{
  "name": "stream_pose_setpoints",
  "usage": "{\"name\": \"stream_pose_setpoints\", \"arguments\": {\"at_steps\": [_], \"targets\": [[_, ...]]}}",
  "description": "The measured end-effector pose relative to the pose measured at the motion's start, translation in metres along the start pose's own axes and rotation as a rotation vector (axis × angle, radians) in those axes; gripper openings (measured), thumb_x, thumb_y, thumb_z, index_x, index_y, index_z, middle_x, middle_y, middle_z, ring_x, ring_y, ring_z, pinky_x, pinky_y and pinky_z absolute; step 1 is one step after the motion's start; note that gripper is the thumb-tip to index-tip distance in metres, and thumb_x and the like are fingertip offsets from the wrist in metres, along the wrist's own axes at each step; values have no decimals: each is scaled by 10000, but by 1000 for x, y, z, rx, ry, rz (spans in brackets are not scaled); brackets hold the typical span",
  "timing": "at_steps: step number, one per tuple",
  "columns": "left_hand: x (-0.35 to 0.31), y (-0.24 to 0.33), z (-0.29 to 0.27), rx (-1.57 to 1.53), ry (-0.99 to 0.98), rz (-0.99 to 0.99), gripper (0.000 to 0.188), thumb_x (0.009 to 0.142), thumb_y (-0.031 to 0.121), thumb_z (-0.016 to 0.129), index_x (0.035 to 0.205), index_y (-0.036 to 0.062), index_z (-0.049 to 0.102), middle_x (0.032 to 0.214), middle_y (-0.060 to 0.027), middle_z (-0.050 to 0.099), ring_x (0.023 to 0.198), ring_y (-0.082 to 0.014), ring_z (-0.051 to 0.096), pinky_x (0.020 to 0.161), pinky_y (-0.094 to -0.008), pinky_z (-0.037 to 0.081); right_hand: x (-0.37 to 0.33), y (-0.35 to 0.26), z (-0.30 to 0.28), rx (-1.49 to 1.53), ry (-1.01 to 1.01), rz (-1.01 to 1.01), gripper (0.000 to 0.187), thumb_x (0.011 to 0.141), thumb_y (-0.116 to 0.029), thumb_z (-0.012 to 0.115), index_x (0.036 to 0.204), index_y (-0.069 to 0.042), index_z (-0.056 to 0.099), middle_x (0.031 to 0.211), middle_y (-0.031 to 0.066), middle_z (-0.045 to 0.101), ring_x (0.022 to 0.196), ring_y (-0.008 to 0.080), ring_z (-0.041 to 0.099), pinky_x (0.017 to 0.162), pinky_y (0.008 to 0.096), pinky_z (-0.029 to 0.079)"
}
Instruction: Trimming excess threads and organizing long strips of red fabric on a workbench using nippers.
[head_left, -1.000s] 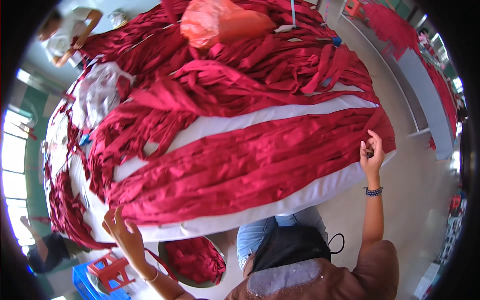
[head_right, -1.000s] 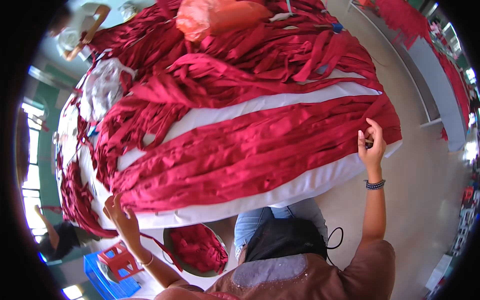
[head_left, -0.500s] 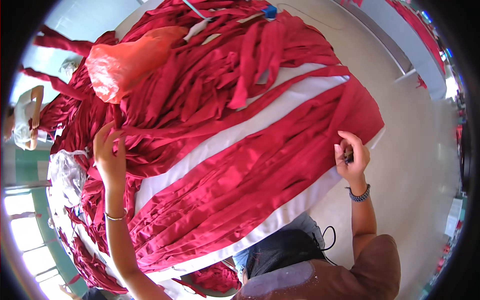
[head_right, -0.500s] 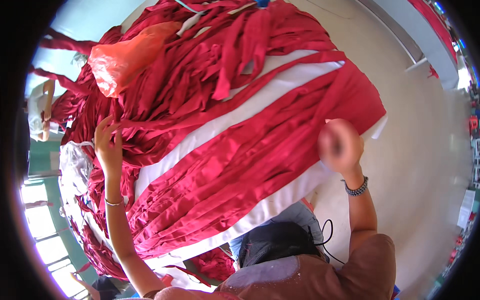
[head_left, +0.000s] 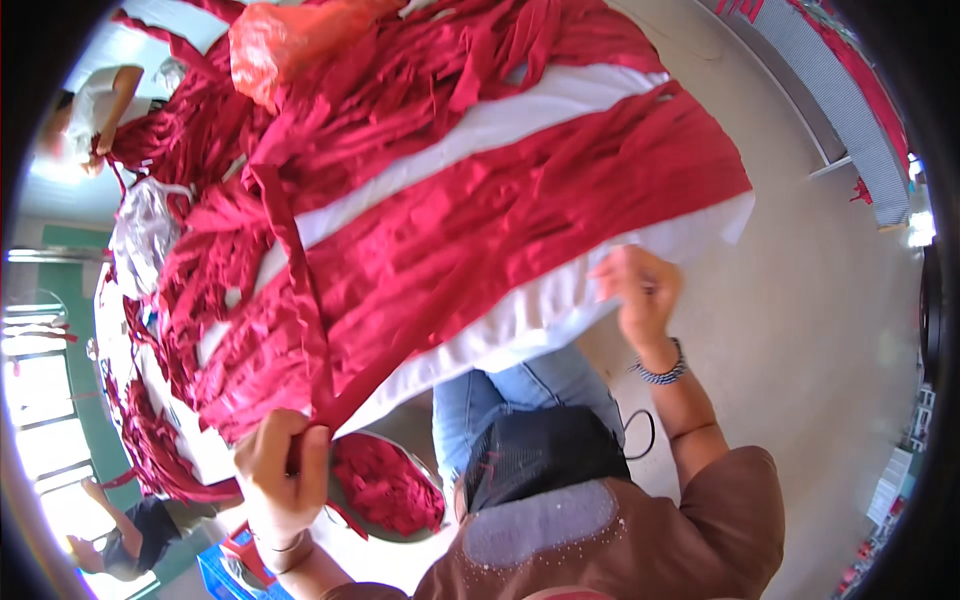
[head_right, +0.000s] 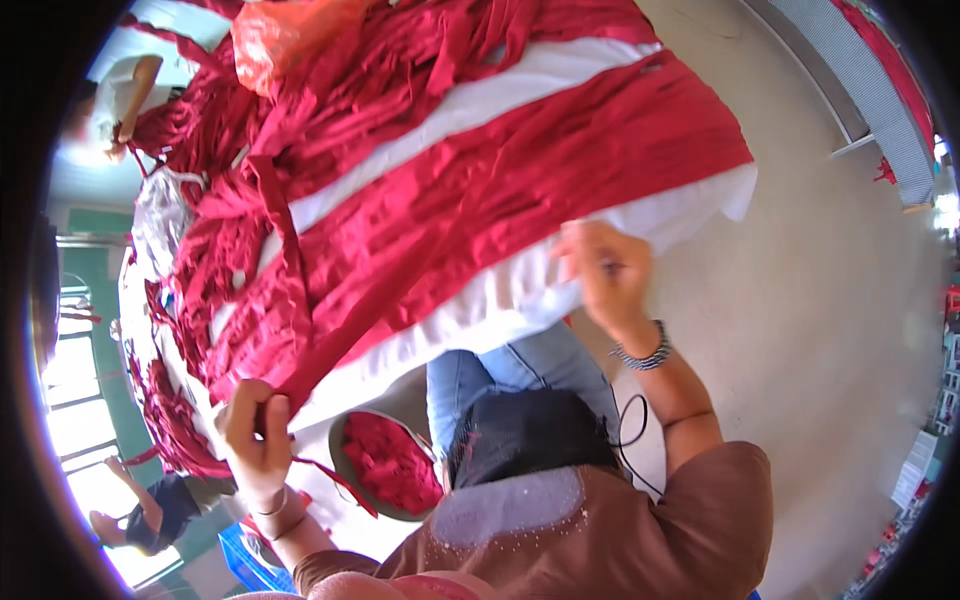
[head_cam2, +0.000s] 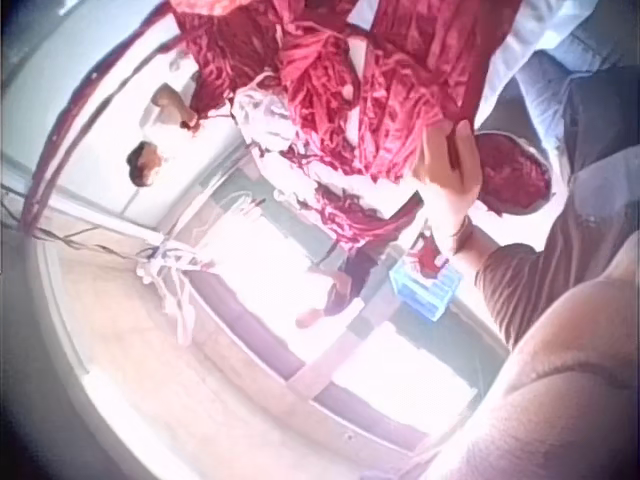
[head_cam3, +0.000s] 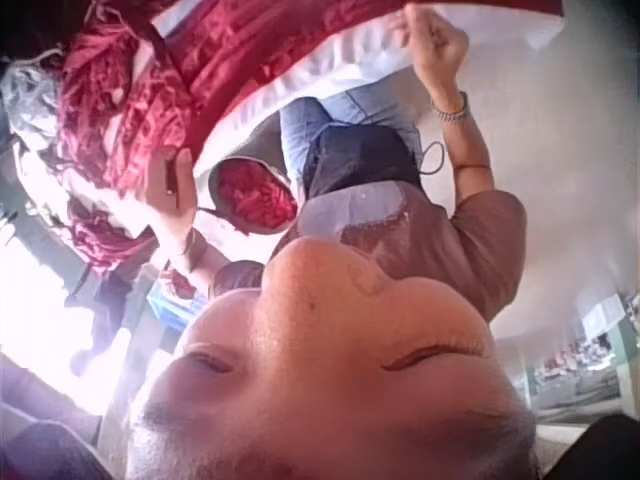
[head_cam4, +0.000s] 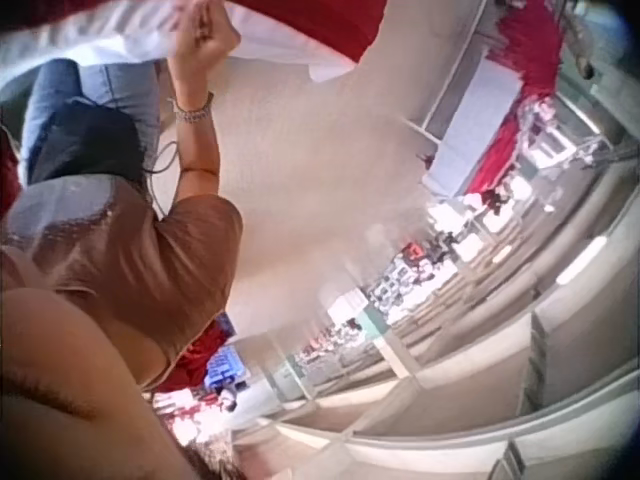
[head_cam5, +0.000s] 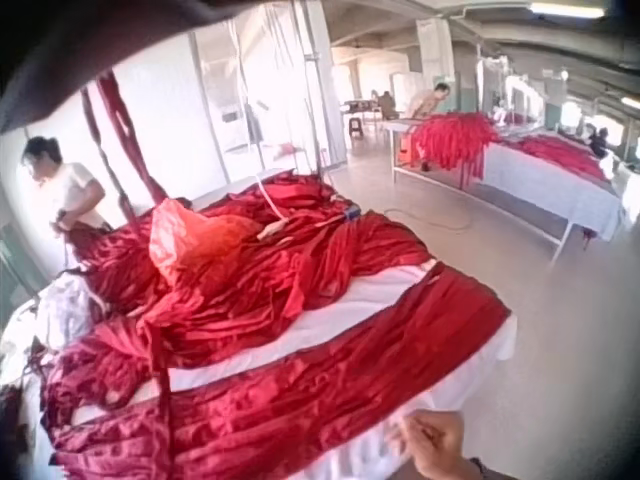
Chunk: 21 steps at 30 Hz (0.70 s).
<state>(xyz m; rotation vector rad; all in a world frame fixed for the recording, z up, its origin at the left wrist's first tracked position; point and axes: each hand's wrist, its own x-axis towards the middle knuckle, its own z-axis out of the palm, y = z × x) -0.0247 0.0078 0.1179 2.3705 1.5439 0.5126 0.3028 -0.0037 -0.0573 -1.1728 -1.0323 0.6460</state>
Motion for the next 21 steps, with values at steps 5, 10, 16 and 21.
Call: {"name": "stream_pose_setpoints", "arguments": {"at_steps": [5,10,16,21], "targets": [[-86,-29,27,-667,-278,-436,76,772,-42,589,813,-19,529,537,-10,510,476,-72,466,452,-219,313,-41,-27,46,-1,-326,428,286,934,-226,560,849,26,668,718,38,659,562,42,517,539,200,378],[-131,-49,72,-1071,-529,-358,597,705,127,813,1112,-34,408,903,-85,570,780,-112,546,688,-238,443,-41,-17,58,534,-90,662,192,899,-210,629,797,-56,575,491,-83,325,362,5,237,351,220,162],[-143,-75,113,-1180,-683,-520,320,828,81,693,993,-15,436,816,-48,535,745,-104,525,658,-221,418,-37,-17,50,293,92,483,388,750,-126,788,600,-113,431,510,-70,423,398,0,317,376,205,198],[-137,-79,127,-788,-653,-187,175,772,60,702,829,-26,561,813,-110,543,724,-211,540,652,-300,427,-27,-19,41,211,109,376,318,727,-83,788,624,-80,488,529,-52,469,400,5,348,380,195,217]]}}
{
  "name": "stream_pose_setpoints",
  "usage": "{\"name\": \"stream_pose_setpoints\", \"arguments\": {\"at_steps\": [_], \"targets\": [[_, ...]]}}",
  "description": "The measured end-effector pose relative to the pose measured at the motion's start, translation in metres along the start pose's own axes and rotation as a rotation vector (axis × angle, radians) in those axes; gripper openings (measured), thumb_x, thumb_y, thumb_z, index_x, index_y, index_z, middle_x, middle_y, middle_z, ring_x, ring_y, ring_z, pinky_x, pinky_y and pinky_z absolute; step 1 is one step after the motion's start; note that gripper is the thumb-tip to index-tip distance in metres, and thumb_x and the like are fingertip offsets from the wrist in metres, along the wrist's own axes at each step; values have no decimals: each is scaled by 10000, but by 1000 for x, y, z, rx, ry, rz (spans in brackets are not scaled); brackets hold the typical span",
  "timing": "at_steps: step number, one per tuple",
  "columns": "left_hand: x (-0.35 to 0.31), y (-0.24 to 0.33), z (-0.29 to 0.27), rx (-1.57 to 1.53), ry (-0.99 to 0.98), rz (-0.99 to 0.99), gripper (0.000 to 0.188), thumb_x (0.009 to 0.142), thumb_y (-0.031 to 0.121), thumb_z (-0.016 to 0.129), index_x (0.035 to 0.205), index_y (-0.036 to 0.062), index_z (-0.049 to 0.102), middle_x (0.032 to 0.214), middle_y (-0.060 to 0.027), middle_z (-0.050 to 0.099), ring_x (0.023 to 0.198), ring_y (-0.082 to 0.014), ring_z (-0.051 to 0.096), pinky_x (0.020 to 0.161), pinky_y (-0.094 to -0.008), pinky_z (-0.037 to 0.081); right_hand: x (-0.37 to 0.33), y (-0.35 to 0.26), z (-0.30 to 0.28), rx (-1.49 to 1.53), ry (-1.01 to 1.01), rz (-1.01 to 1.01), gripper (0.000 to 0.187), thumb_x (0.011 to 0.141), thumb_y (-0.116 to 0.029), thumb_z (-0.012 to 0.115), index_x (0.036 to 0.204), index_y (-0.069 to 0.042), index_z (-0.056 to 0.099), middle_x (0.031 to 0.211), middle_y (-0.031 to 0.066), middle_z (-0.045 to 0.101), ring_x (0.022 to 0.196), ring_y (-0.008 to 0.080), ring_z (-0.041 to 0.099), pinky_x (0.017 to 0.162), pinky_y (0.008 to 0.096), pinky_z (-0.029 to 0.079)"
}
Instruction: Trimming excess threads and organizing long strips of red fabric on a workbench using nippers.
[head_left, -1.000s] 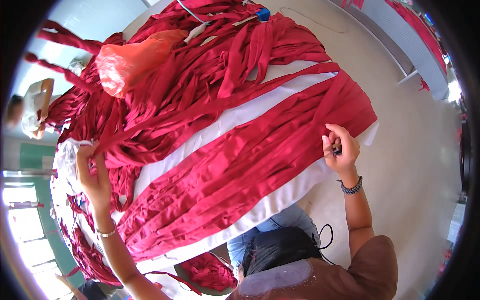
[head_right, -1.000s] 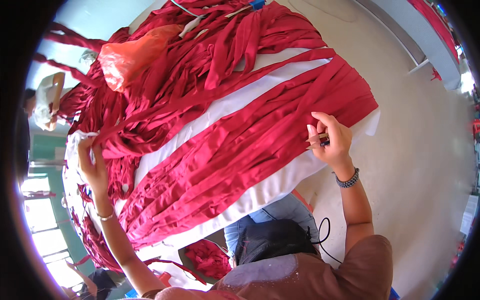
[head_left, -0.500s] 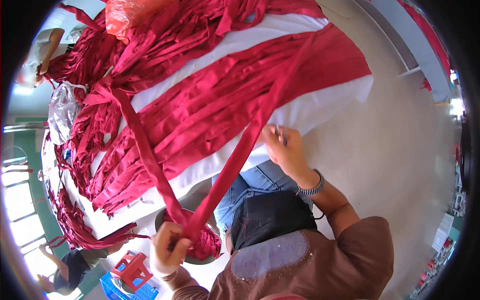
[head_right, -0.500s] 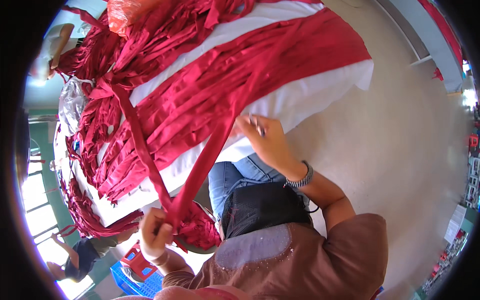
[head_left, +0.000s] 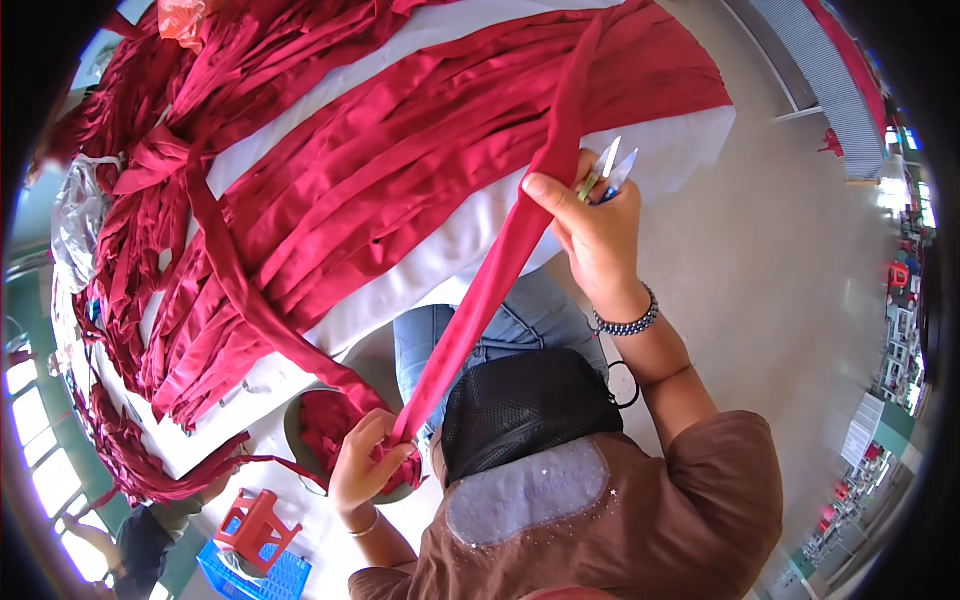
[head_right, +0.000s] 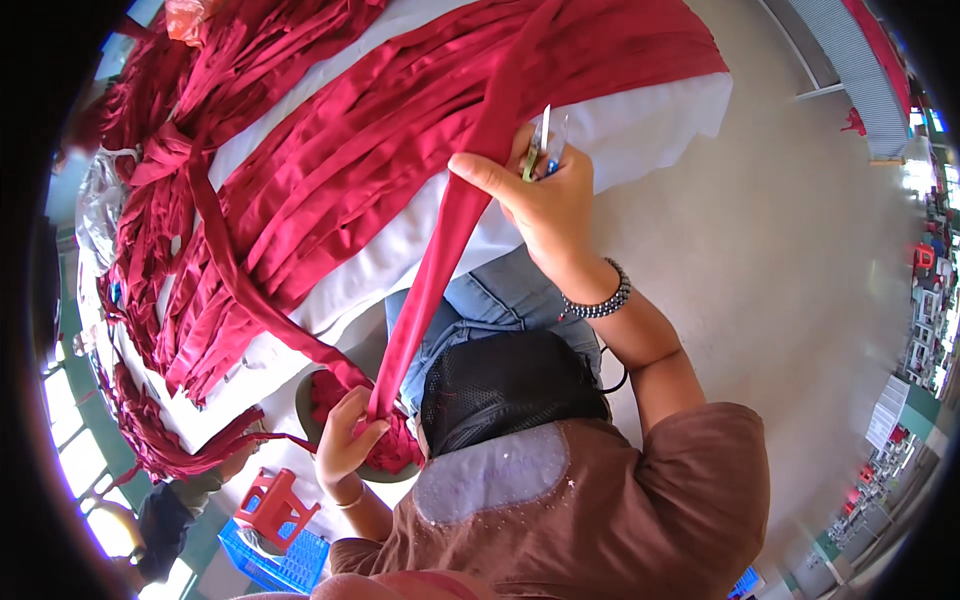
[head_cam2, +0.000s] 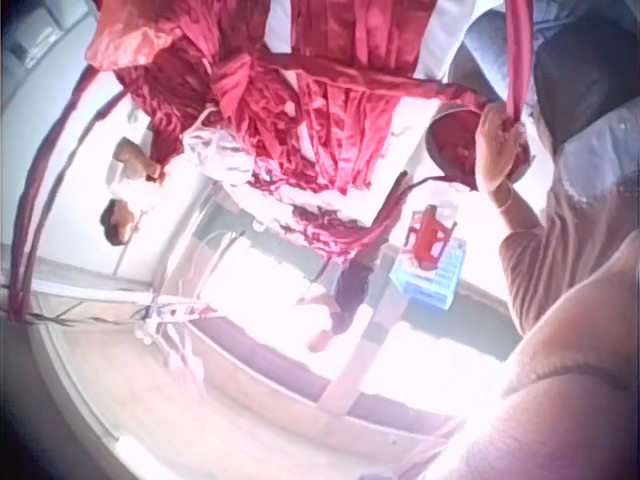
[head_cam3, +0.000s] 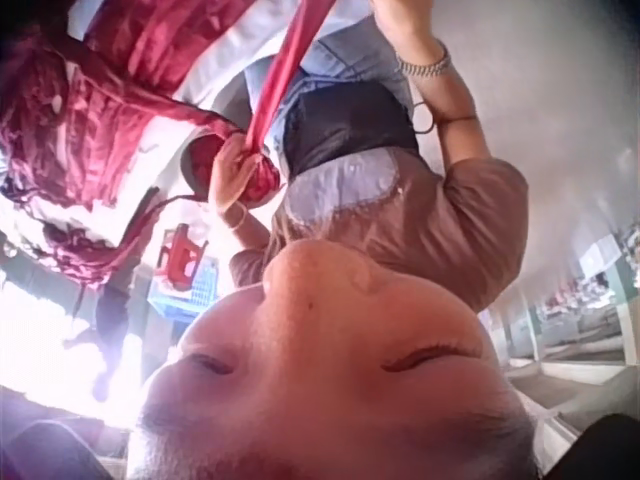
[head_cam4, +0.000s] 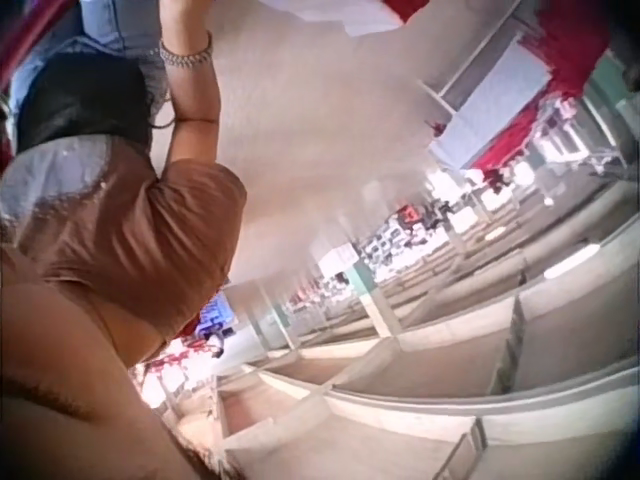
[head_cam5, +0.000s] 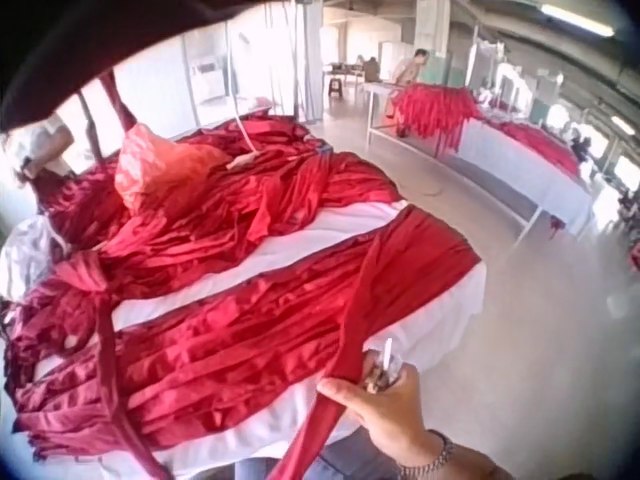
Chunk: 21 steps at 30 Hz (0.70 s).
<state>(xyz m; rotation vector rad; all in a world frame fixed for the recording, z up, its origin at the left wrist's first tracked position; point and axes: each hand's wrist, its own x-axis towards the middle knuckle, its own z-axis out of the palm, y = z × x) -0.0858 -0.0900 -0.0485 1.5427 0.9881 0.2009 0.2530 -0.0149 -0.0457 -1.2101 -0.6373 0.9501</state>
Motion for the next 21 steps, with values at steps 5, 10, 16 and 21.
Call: {"name": "stream_pose_setpoints", "arguments": {"at_steps": [5,10,16,21], "targets": [[-12,-22,-11,472,139,147,409,714,160,772,1023,3,555,985,-146,578,924,-255,590,724,-309,485,27,-31,9,-142,17,-420,227,718,-53,782,634,-28,572,598,-72,528,518,-3,440,455,197,313],[-32,-68,-15,14,-12,-288,502,707,189,779,1097,0,525,977,-112,588,866,-212,588,742,-313,475,84,-54,2,-135,-7,-719,214,906,-77,525,1011,53,659,1000,100,663,592,23,514,520,159,378],[-26,-75,9,647,27,-73,555,689,234,782,1110,-7,512,914,-179,589,852,-331,596,692,-410,461,117,-82,66,-13,-160,-593,452,759,-68,760,572,-167,360,569,-101,371,468,6,300,440,210,219],[48,48,4,37,-33,3,185,783,131,719,813,-28,627,802,-135,627,654,-205,613,566,-306,456,112,-120,61,-234,-159,-500,332,800,-202,744,577,-100,521,528,-52,480,453,18,393,440,187,285]]}}
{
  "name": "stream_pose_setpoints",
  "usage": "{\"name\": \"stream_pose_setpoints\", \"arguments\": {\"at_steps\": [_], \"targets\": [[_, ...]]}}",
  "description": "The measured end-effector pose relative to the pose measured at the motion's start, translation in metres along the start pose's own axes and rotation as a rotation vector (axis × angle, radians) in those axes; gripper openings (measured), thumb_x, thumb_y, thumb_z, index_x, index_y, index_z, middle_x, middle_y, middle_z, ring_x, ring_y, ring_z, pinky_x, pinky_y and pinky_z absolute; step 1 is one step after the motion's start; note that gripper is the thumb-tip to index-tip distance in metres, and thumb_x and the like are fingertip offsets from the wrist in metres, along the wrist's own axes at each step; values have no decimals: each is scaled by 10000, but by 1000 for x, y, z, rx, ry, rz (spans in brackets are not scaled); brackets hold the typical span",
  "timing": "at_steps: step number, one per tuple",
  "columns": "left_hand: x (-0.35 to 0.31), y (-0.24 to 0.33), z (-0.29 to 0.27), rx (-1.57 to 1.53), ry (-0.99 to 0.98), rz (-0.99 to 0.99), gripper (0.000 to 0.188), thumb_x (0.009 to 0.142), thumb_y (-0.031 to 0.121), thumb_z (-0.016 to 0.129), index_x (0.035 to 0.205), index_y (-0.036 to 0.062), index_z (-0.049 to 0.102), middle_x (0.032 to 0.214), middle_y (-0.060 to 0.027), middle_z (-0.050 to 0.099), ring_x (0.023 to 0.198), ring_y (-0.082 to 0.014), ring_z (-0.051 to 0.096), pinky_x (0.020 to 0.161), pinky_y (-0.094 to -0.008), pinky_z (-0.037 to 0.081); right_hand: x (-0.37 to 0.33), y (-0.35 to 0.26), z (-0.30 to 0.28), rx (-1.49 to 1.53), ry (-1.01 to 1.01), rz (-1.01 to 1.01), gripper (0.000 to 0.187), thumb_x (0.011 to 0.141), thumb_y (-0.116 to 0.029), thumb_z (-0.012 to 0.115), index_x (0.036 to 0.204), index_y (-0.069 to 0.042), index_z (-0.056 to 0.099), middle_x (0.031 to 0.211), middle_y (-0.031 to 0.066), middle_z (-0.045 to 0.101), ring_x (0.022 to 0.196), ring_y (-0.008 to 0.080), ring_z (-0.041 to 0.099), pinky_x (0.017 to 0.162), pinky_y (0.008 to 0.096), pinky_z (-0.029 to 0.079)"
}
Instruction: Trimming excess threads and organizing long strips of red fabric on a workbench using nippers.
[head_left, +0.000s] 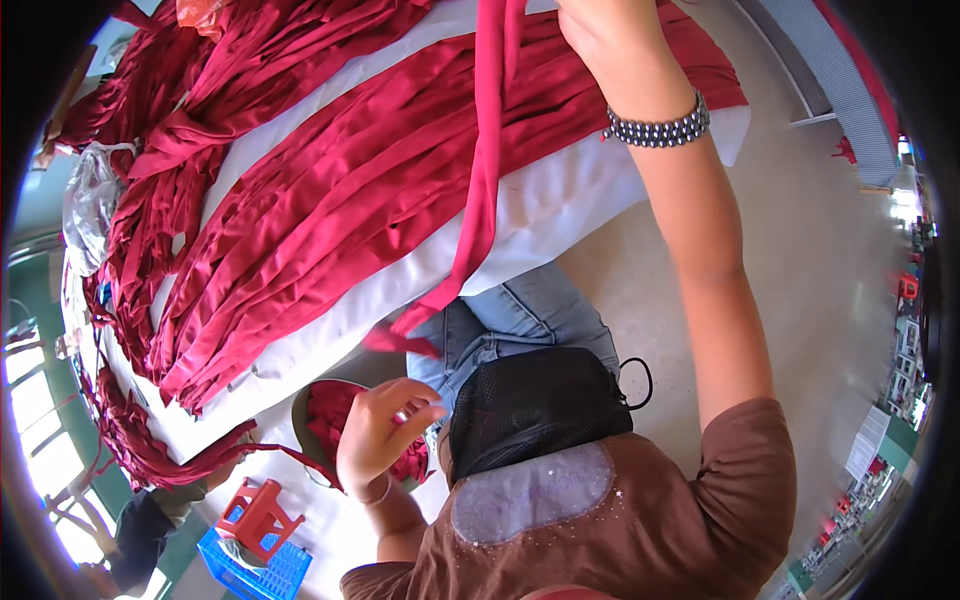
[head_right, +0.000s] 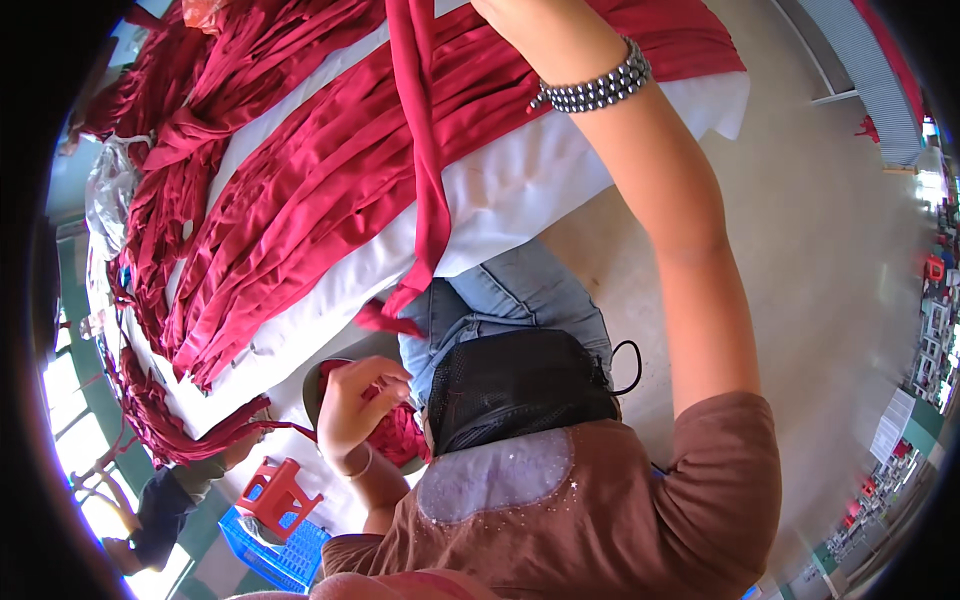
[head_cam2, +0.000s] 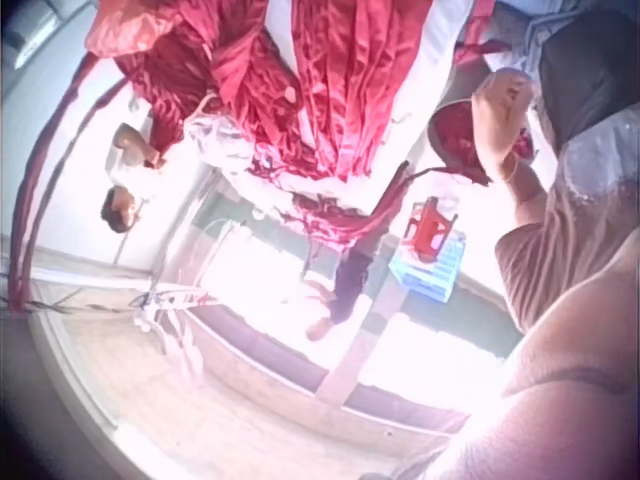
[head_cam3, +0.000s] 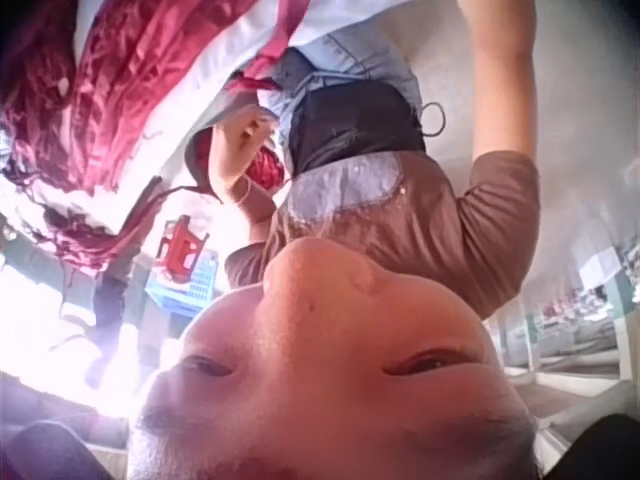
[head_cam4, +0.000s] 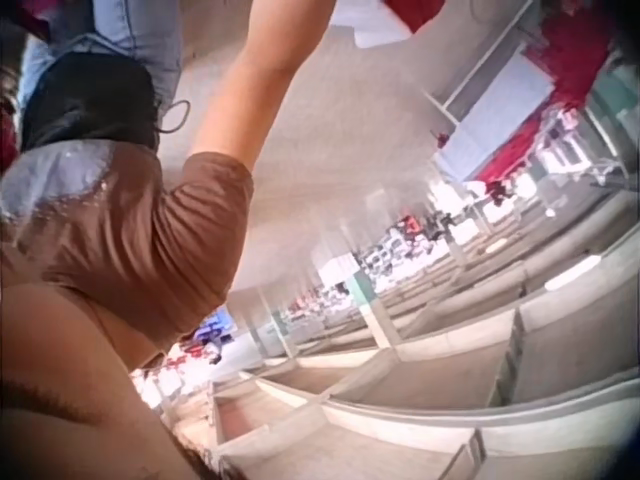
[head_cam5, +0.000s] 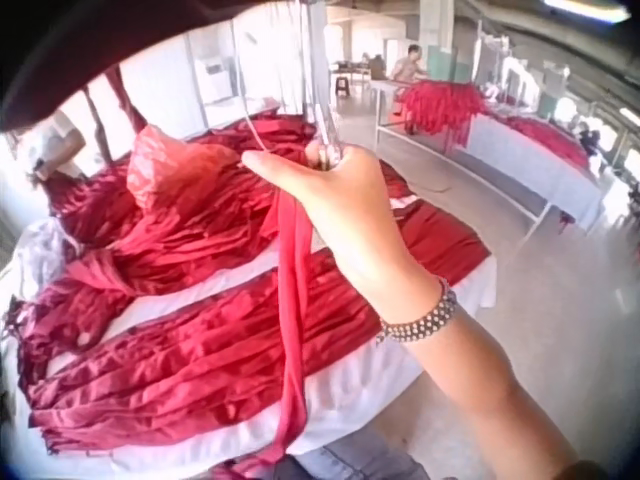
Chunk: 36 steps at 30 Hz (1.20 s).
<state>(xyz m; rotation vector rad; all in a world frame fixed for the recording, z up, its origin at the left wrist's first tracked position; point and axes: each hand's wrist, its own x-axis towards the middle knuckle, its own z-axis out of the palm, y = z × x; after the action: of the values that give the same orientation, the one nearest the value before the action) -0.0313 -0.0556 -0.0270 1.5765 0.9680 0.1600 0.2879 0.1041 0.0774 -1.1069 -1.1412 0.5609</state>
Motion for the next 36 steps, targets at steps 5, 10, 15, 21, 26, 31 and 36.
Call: {"name": "stream_pose_setpoints", "arguments": {"at_steps": [5,10,15,21,26,31,36], "targets": [[103,41,23,178,861,618,417,609,104,855,857,16,530,755,-73,517,677,-198,488,597,-289,411,8,0,18,67,-66,-40,324,798,-247,744,591,-83,557,522,-41,490,443,31,406,434,205,303],[142,58,19,380,1147,725,300,641,6,805,840,3,581,748,-90,542,638,-213,528,561,-292,434,6,-6,22,53,-104,-94,299,803,-247,739,630,-45,602,548,-39,515,458,31,418,442,204,303],[125,64,15,-457,737,501,60,882,25,614,922,-15,593,818,2,599,730,-36,521,625,-170,414,20,4,1,45,-42,-221,288,802,-247,741,647,-38,618,564,-25,542,470,34,442,445,200,310],[100,54,-14,-505,701,432,123,871,30,632,974,-34,609,801,-16,626,708,-33,537,632,-146,410,15,44,5,-72,41,-75,442,788,-316,756,531,-127,451,516,-68,445,460,25,382,435,210,291],[90,52,-28,-539,549,363,165,839,-16,650,995,-62,621,900,-85,666,803,-76,601,724,-181,474,10,49,-2,-18,9,143,419,799,-335,740,567,-132,457,500,-55,428,376,36,343,357,229,229],[114,76,-33,-609,502,544,156,857,-10,629,1008,-46,613,905,-77,668,815,-89,614,734,-192,481,-5,45,-39,578,-413,237,479,858,-381,654,954,87,622,774,113,680,354,21,329,321,182,196],[132,96,-53,-617,540,691,171,860,-23,618,1029,-38,602,934,-87,673,829,-79,609,723,-178,475,-111,29,6,82,-223,335,316,910,-279,575,979,17,662,722,28,666,375,-14,303,360,177,199]]}}
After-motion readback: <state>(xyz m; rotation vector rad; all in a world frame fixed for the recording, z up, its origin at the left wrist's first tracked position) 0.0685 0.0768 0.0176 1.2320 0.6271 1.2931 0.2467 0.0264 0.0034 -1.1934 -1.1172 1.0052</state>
